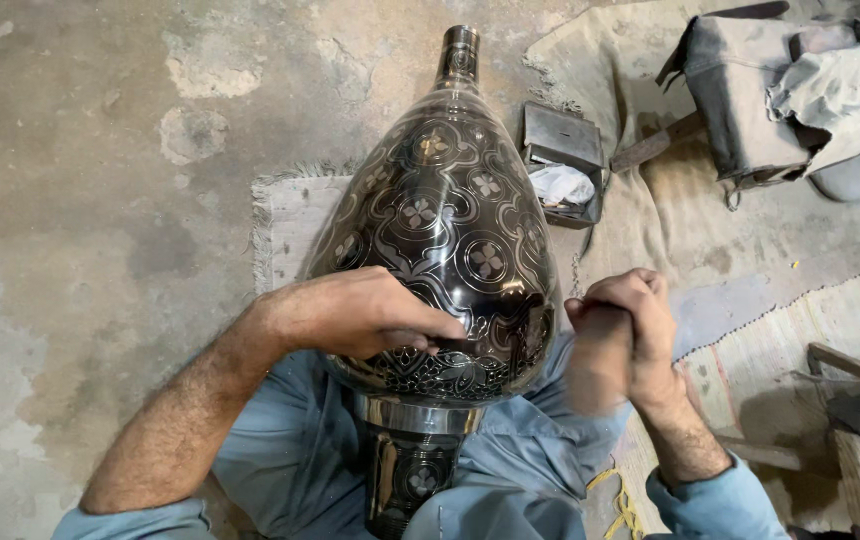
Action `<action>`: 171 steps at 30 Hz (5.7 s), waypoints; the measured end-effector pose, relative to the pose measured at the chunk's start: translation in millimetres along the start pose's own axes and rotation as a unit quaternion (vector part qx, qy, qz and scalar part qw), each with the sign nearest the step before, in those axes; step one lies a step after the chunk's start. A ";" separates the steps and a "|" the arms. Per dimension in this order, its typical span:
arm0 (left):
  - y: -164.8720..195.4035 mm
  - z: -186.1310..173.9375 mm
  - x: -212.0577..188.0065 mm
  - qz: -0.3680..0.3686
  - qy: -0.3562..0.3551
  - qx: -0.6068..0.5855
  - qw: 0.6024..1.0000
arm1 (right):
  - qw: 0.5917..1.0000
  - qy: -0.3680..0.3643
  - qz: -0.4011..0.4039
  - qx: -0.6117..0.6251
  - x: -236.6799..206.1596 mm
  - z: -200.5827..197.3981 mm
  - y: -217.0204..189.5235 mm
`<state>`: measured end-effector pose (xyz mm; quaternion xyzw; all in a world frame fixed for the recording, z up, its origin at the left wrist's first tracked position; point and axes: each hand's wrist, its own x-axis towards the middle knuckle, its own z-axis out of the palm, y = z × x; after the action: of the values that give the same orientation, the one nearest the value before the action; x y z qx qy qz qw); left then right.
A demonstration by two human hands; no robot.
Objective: The person uses a wooden mallet and a metal chisel to engrave floral patterns onto a large metal vessel. They repeatedly strike the chisel to create detailed designs on the surface.
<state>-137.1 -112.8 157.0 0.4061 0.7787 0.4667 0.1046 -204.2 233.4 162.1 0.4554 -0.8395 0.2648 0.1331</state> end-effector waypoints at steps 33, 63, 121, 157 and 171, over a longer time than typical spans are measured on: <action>-7.8 43.1 -34.8 -0.073 0.222 -0.036 0.972 | 0.985 -0.143 -0.090 -0.041 92.3 -11.9 1.2; -30.3 132.6 -102.5 -0.196 0.695 -0.276 0.634 | 0.746 0.220 0.175 0.604 -61.4 9.8 -67.0; 12.9 171.8 5.4 -0.132 0.762 -0.151 0.616 | 0.889 -0.400 -0.064 -0.214 123.5 -10.2 -19.4; -28.6 225.5 5.9 -0.153 0.789 -0.110 0.585 | 0.756 -0.425 -0.431 -0.249 237.3 42.9 -194.7; -33.1 220.6 8.8 -0.084 0.793 -0.220 0.562 | 0.662 -0.487 -0.449 -0.350 244.5 45.9 -196.4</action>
<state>-41.0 27.5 12.4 -0.2299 0.4520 0.7471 -0.4298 -173.8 -49.6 301.4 0.7612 -0.5090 -0.3996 -0.0425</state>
